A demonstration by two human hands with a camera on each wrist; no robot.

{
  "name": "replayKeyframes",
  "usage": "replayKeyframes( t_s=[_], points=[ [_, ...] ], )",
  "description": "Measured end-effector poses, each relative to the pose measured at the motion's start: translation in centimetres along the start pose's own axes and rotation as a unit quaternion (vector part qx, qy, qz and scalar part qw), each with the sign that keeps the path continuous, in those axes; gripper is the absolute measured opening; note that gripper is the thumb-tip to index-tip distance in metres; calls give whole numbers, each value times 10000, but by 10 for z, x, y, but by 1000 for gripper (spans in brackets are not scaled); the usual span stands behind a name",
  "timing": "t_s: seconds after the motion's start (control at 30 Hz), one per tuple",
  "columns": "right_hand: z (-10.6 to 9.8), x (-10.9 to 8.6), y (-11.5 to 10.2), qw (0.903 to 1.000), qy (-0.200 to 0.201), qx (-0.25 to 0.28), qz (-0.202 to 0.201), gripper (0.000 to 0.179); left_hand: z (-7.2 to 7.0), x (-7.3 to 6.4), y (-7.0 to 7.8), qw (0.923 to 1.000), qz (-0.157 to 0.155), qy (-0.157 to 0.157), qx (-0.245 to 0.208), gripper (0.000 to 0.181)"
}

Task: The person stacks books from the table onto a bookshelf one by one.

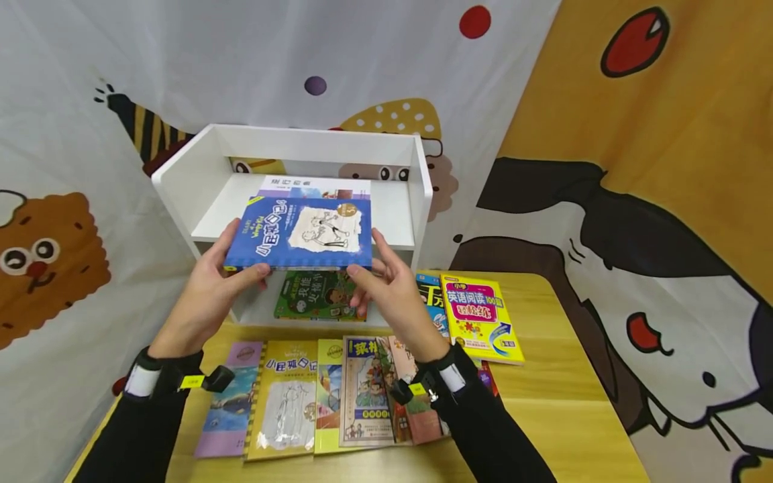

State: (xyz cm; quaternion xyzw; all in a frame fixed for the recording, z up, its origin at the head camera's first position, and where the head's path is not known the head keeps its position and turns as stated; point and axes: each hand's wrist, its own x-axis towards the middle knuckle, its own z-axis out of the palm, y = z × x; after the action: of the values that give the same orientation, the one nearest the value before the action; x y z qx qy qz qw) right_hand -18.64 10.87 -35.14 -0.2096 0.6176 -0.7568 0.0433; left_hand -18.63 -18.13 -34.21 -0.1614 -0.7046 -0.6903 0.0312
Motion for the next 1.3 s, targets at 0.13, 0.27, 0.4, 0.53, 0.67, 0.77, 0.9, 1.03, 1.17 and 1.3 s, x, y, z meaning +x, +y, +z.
replayKeyframes(
  t_s=[0.13,0.27,0.4,0.53,0.67,0.77,0.9,1.03,1.17,1.3],
  points=[
    [5,0,-9,9982,251,-534,-49,67,6,-3,12,9984,43,354,449,82],
    [7,3,-14,9909,465,-1246,-212,69,9,-2,11,9885,358,912,1149,76],
    [2,12,-9,9587,682,-2703,-572,68,6,7,-2,9333,871,1792,2988,75],
    [-5,23,-5,8672,1267,-4661,-1208,62,1,18,-11,8570,1443,2416,4317,75],
    [-8,33,-5,8027,1551,-5498,-1711,55,-3,27,-13,8211,1767,2356,4890,71],
    [-8,38,-5,7766,1556,-5796,-1916,55,-4,31,-13,8111,1764,2187,5130,67],
    [-9,45,-5,7543,1605,-6008,-2105,53,-5,37,-15,8106,1629,2257,5152,66],
    [-10,53,-5,7475,1593,-6069,-2182,52,-6,43,-17,8100,1512,2431,5118,66],
    [-10,59,-2,7584,1524,-5972,-2123,52,-6,48,-19,8115,1539,2417,5093,62],
    [-11,64,1,7705,1516,-5867,-1980,51,-6,51,-20,8146,1555,2453,5020,59]
  ],
)
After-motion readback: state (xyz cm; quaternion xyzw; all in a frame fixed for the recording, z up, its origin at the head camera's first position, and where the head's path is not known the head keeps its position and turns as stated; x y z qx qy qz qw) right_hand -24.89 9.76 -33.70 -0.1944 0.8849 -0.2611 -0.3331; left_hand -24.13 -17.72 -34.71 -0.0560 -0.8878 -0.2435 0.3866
